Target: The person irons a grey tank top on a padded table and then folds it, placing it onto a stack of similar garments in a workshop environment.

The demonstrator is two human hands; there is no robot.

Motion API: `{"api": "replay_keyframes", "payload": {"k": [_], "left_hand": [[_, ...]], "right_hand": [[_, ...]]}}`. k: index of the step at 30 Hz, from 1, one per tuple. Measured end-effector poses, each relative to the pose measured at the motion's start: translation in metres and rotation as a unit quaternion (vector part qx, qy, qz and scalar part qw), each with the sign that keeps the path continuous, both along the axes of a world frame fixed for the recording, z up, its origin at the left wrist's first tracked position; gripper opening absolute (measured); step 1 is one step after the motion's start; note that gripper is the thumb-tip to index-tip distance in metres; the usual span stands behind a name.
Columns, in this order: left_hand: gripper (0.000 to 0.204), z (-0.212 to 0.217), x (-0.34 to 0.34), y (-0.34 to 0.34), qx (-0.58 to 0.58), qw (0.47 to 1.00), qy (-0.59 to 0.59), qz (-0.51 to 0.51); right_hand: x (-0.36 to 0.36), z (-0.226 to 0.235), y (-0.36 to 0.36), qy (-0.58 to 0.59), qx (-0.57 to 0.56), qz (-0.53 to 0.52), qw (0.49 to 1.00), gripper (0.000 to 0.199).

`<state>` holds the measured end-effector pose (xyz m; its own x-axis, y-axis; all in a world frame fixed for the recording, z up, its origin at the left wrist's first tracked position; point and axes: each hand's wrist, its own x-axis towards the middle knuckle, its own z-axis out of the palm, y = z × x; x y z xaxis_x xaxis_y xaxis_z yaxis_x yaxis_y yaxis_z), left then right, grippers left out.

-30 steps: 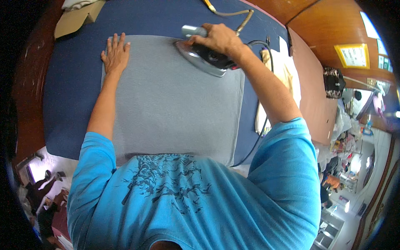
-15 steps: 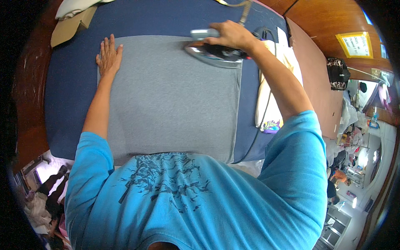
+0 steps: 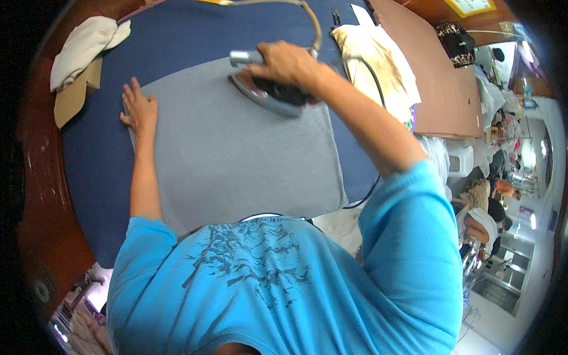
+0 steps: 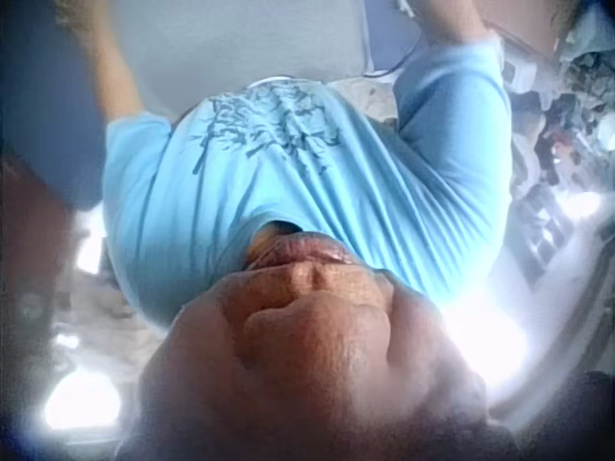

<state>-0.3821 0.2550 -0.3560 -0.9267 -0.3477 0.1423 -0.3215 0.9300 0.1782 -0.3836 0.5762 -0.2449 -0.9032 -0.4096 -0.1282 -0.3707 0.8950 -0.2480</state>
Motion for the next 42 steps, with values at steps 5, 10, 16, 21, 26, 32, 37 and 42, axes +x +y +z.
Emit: {"api": "replay_keyframes", "payload": {"k": [5, 10, 16, 21, 26, 32, 37, 42], "left_hand": [[0.039, -0.01, -0.019, 0.137, 0.133, 0.871, 0.134, -0.454], [0.043, -0.016, -0.043, 0.263, 0.042, 0.794, 0.069, -0.603], [0.048, -0.025, -0.068, 0.294, -0.012, 0.837, -0.038, -0.545], [0.048, -0.031, -0.068, 0.296, -0.041, 0.837, -0.006, -0.545], [0.052, -0.044, -0.078, 0.299, -0.037, 0.842, 0.015, -0.539], [0.067, -0.022, -0.069, 0.303, -0.089, 0.855, -0.044, -0.509], [0.073, -0.038, -0.06, 0.313, -0.044, 0.867, 0.0, -0.497], [0.074, -0.018, -0.058, 0.32, -0.026, 0.873, -0.056, -0.485]], "right_hand": [[0.125, 0.014, 0.022, -0.084, -0.006, -0.178, 0.98, 0.047], [0.153, 0.015, 0.041, -0.054, -0.011, -0.327, 0.943, 0.044], [0.105, 0.003, 0.107, 0.03, -0.019, -0.456, 0.889, 0.051], [0.104, -0.012, 0.1, 0.024, -0.063, -0.353, 0.933, 0.055], [0.096, -0.004, 0.102, 0.027, -0.046, -0.317, 0.947, 0.049], [0.21, 0.014, 0.071, -0.101, -0.035, -0.361, 0.926, 0.045], [0.232, 0.014, 0.099, -0.061, -0.021, -0.41, 0.91, 0.046], [0.218, 0.018, 0.099, -0.089, -0.024, -0.404, 0.91, 0.048]]}}
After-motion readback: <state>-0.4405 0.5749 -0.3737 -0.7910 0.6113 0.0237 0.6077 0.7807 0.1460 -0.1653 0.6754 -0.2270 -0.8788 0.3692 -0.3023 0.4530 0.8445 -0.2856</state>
